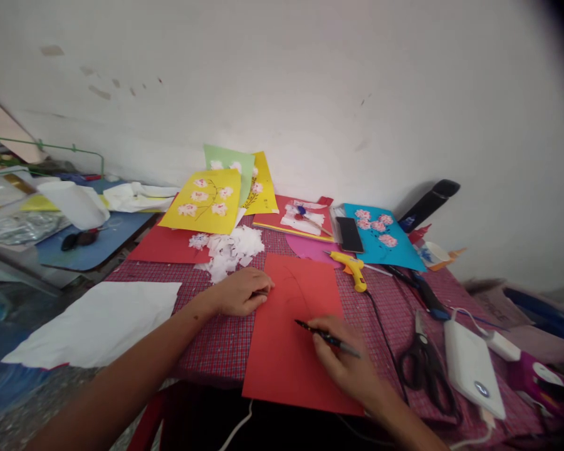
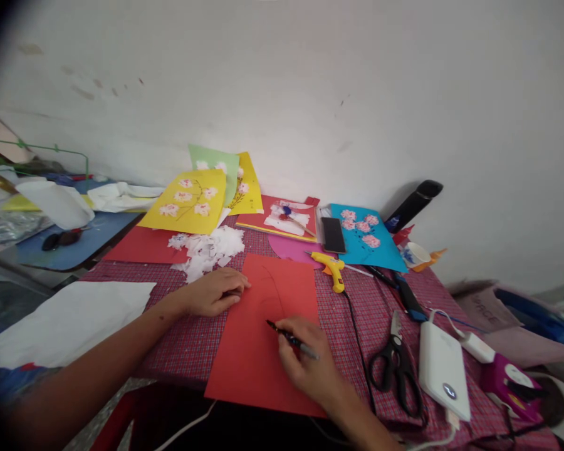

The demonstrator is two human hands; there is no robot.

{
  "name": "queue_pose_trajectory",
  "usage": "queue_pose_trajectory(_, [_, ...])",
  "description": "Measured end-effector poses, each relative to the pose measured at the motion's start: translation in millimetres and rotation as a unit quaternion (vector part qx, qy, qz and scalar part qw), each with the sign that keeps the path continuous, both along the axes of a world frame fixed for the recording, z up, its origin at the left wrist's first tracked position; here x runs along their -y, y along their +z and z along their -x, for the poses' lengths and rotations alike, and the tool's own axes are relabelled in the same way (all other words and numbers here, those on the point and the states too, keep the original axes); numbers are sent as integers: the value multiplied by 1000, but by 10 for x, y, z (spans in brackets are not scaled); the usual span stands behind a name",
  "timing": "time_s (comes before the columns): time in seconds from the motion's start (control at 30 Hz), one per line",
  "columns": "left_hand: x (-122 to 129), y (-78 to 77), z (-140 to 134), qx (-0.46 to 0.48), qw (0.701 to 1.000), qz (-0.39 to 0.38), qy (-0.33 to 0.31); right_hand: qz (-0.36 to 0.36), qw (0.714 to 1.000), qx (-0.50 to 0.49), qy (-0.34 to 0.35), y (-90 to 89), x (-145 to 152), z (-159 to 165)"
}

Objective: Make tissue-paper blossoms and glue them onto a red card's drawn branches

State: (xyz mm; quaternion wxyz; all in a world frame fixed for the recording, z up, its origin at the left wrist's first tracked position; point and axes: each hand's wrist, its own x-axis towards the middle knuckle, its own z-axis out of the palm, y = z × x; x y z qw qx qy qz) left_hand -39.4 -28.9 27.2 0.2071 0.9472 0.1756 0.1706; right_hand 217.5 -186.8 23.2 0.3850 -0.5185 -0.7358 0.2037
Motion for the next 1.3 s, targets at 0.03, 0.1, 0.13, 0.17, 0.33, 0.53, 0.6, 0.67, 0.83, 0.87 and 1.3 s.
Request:
queue_pose_trajectory(0.03, [-1, -4, 1, 0, 1000, 0, 0, -7, 1000, 6, 17, 23, 60, 19])
queue_pose_trajectory(0.1, [-3, -12, 5, 1, 1000, -1, 0, -18, 999, 14, 34, 52, 168, 52])
queue_pose_trajectory(0.13, [-3, -16, 6, 0, 1000, -1, -1, -19, 999, 15, 33, 57, 214, 64])
queue_pose_trajectory(0.17, [-3, -19, 8, 0, 1000, -1, -1, -16, 999, 15, 33, 56, 252, 74])
queue_pose_trajectory(0.33, [-6, -24, 5, 5, 1000, -1, -3, -2, 1000, 1, 27, 1, 320, 101])
queue_pose_trajectory(0.53, [-4, -29, 2, 2, 1000, -5, -1, 8, 1000, -3, 9, -24, 284, 109])
queue_pose_trajectory(0.6, [-4, -33, 3, 5, 1000, -6, -1, 7, 1000, -5, 9, -20, 280, 108])
queue_pose_trajectory(0.67, [-3, -33, 2, 7, 1000, -6, -1, 7, 1000, -5, 11, -14, 282, 108])
queue_pose_trajectory(0.83, [2, -15, -5, 5, 1000, -2, 0, 8, 1000, -6, 6, -11, 291, 101])
queue_pose_trajectory(0.87, [3, -13, -6, 4, 1000, -2, 0, 8, 1000, -7, 4, -15, 289, 99])
queue_pose_trajectory(1.3, [-7, -24, 2, 1, 1000, -1, -1, 5, 1000, -13, -4, -13, 182, 119])
